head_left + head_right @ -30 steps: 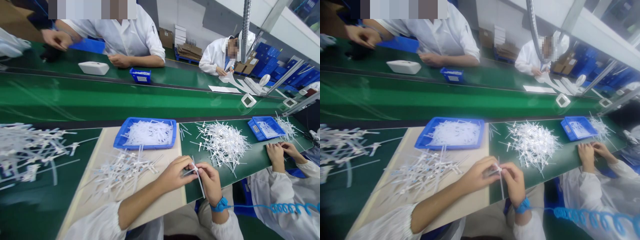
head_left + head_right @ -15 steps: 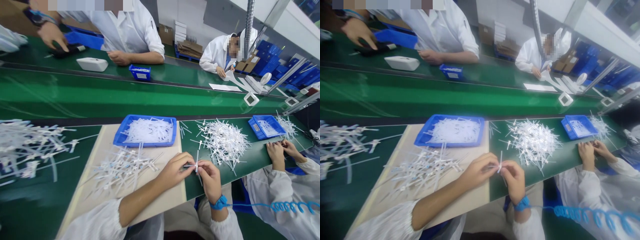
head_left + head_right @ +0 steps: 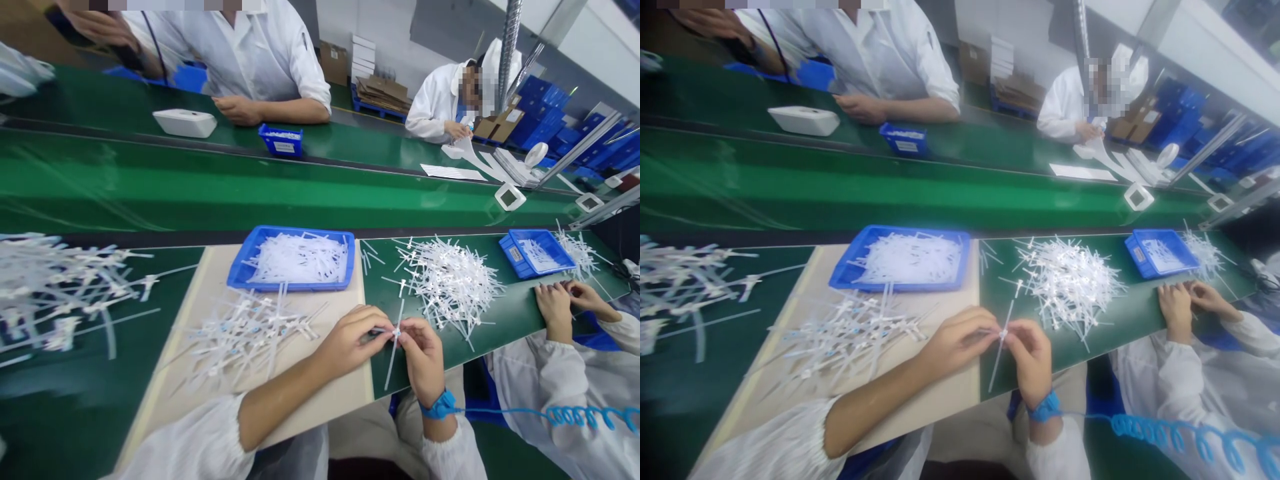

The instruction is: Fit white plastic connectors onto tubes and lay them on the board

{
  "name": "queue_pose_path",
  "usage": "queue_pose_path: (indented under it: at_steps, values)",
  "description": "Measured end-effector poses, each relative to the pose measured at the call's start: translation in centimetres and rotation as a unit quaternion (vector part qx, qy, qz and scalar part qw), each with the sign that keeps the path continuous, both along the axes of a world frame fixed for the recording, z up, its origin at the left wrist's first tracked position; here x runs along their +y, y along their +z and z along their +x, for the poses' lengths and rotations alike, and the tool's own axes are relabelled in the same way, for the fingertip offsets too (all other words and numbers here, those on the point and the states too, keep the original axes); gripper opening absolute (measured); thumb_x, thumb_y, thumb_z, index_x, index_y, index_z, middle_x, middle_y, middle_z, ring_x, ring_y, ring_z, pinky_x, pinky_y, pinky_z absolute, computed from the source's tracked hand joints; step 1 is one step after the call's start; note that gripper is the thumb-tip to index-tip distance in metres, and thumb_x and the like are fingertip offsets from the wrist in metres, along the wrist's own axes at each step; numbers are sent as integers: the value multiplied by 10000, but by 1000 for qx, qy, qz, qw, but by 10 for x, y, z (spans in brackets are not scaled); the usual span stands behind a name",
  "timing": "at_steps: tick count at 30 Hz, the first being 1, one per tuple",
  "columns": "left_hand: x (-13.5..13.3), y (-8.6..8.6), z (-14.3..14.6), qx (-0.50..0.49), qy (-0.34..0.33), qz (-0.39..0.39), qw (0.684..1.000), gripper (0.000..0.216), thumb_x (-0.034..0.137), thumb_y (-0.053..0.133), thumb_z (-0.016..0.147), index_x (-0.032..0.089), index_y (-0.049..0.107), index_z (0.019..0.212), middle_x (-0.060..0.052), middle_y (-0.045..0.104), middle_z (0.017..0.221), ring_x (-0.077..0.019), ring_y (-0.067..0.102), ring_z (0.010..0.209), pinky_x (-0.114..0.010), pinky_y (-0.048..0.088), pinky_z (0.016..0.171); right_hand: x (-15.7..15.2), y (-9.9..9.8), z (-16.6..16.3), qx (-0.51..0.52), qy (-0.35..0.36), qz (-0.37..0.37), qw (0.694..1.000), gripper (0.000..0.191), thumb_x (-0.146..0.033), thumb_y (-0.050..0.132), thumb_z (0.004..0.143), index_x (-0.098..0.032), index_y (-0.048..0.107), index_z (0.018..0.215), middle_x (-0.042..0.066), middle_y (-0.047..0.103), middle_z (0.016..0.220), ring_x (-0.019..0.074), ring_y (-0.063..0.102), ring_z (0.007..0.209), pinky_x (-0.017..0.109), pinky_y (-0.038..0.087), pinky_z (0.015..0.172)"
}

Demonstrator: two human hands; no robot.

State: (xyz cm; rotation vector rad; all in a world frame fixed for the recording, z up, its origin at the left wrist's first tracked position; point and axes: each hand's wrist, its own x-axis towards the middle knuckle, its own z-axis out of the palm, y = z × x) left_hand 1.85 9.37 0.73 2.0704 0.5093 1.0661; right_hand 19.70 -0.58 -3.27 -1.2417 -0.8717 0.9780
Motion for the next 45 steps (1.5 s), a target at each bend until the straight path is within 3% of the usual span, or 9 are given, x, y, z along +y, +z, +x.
queue_pose_path:
  at_steps: [8,12,15,19,23,30,35,43,45]
  values:
    - [0,-1,1,6,32,-10,999,134,236,661,1075,202,746,977,-42,779,913,-182,712,862,-321,522,844,-3,8,-4,-18,-2,-10,1000,266,-374,826,967,-221,789,1182,77,802,1019,237,771,900,366,657,825]
    - [0,-1,0,-2,34,1,999,127,227,662,1074,202,740,977,-33,773,911,-172,704,855,-304,515,837,-3,9,-5,-26,-13,-1,1000,276,-383,828,968,-219,788,1186,56,776,952,202,734,818,329,641,768]
    - [0,-1,0,-12,37,0,999,142,221,645,1083,200,726,969,-24,753,898,-163,689,844,-289,509,829,-3,7,-4,-51,-18,8,999,252,-373,817,977,-236,797,1187,63,768,1009,214,729,902,345,637,840]
    - [0,-2,-1,-12,31,-2,999,182,223,618,1095,199,710,939,-23,748,894,-159,682,840,-285,503,831,-4,8,-4,-64,-2,20,998,275,-361,775,1006,-245,791,1255,80,773,1081,233,740,974,368,643,894]
    - [1,-1,-1,-8,20,-12,1000,232,260,595,1109,197,712,918,-32,749,877,-166,684,828,-296,508,828,-5,10,-7,-80,34,25,996,312,-340,740,1031,-245,773,1326,63,803,1015,214,765,875,354,653,855]
    - [-1,-1,1,-19,-4,-26,999,211,304,628,1097,184,750,975,-67,777,921,-180,717,865,-296,540,836,-11,9,-6,-132,12,7,991,297,-391,709,1057,-228,805,1286,106,851,1132,263,825,933,375,683,841]
    - [-4,-8,4,-29,-9,-31,999,229,342,647,1091,170,776,1014,-107,803,961,-203,743,910,-312,570,851,-15,5,2,-204,4,6,979,243,-363,719,1054,-249,851,1223,107,852,1181,294,821,1031,428,662,961]
    - [-4,-8,7,2,8,-18,1000,298,361,615,1115,178,822,1005,-106,821,965,-211,761,935,-340,584,901,-9,5,3,-171,-1,1,985,262,-405,742,1033,-248,854,1209,97,865,1116,275,829,924,416,677,885]
    - [-4,-4,8,23,16,-4,1000,297,358,604,1120,176,819,1025,-103,823,988,-210,760,948,-339,584,898,-8,6,0,-126,-2,-2,992,333,-421,750,1028,-245,812,1303,94,867,1098,258,829,871,405,684,847]
